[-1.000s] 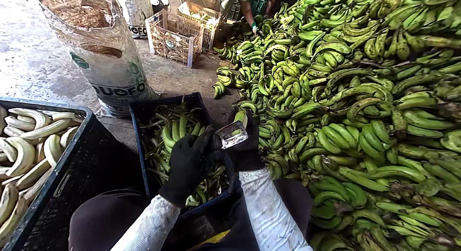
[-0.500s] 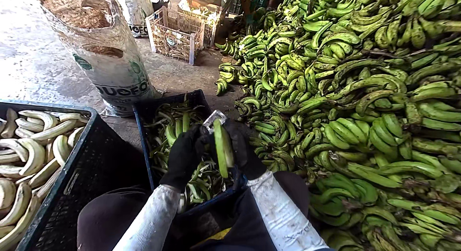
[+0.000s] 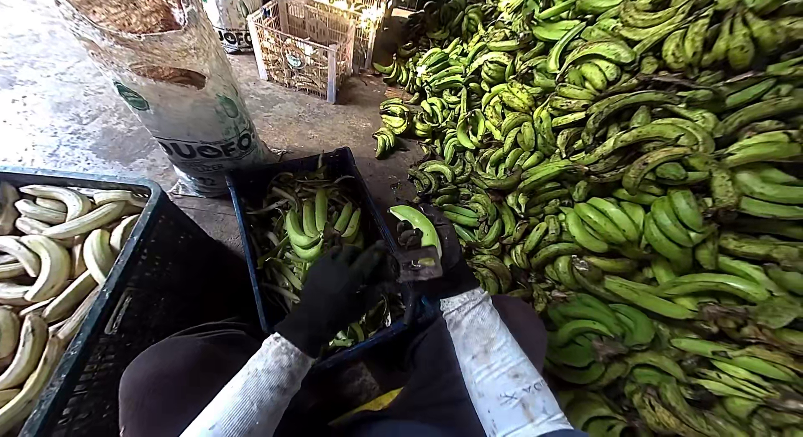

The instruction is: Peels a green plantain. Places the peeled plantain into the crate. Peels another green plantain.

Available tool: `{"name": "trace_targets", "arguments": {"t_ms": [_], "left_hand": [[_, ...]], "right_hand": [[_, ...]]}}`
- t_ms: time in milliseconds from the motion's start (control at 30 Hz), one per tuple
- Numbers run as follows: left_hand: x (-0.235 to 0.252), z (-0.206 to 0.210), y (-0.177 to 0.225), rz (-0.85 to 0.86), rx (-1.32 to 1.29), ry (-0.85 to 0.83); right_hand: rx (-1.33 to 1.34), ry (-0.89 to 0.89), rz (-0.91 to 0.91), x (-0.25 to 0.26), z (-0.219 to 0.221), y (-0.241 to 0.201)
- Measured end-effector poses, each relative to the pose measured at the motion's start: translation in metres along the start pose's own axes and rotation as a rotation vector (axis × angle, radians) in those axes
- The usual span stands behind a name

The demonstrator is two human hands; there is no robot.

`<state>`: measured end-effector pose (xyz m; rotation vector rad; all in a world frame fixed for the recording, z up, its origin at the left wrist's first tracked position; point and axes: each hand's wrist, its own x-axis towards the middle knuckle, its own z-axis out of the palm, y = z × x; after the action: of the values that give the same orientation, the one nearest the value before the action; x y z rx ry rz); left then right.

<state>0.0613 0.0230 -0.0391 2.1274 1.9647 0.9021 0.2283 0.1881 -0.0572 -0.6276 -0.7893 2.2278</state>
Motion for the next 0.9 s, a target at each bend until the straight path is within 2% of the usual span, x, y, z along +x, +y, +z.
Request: {"name": "trace_targets", "arguments": {"t_ms": [67, 167, 233, 300, 367, 400, 467, 533, 600, 667, 733, 767, 800, 900], "left_hand": [[0.003, 0.004, 0.009, -0.034, 0.001, -0.07], [0.014, 0.006, 0.006, -0.255, -0.105, -0.176], [0.02, 0.002, -0.006, -0.458, -0.15, -0.157], [0.023, -0.006, -0.021, -0.658, -0.213, -0.082], [0.019, -0.017, -0.032, -0.766, -0.303, 0.031], [0.016, -0.023, -0.034, -0.768, -0.345, 0.075], [0.007, -0.029, -0.035, -0.668, -0.437, 0.076], [-0.001, -0.025, -0.032, -0.484, -0.548, -0.028], [-0.007, -0.016, -0.019, -0.281, -0.63, -0.14], [-0.012, -0.008, -0.003, -0.166, -0.556, -0.247], [-0.008, -0.002, 0.007, -0.164, -0.431, -0.286], [-0.004, 0.001, 0.007, -0.198, -0.37, -0.276], [0.0, 0.003, 0.004, -0.241, -0.31, -0.243], [0.012, 0.001, -0.011, -0.472, -0.133, -0.151]], "right_hand": [[0.043, -0.055, 0.12, -0.001, 0.0, 0.003], [-0.157, -0.11, -0.021, -0.009, 0.01, 0.019], [-0.26, -0.164, -0.054, -0.007, 0.015, 0.024], [-0.276, -0.075, -0.008, -0.007, 0.024, 0.025], [-0.271, -0.02, -0.023, -0.011, 0.027, 0.02], [-0.248, 0.01, -0.007, -0.011, 0.027, 0.017], [-0.157, 0.034, 0.027, -0.008, 0.019, 0.012], [-0.111, 0.036, -0.012, -0.004, 0.012, 0.008], [-0.195, 0.083, -0.121, -0.004, 0.004, 0.008], [-0.323, 0.136, -0.207, -0.002, -0.02, 0.019], [-0.43, 0.028, -0.212, 0.006, -0.048, 0.032], [-0.483, -0.02, -0.183, 0.002, -0.04, 0.03], [-0.488, 0.026, -0.121, -0.008, -0.012, 0.024], [-0.347, -0.016, -0.01, -0.012, 0.023, 0.025]]}}
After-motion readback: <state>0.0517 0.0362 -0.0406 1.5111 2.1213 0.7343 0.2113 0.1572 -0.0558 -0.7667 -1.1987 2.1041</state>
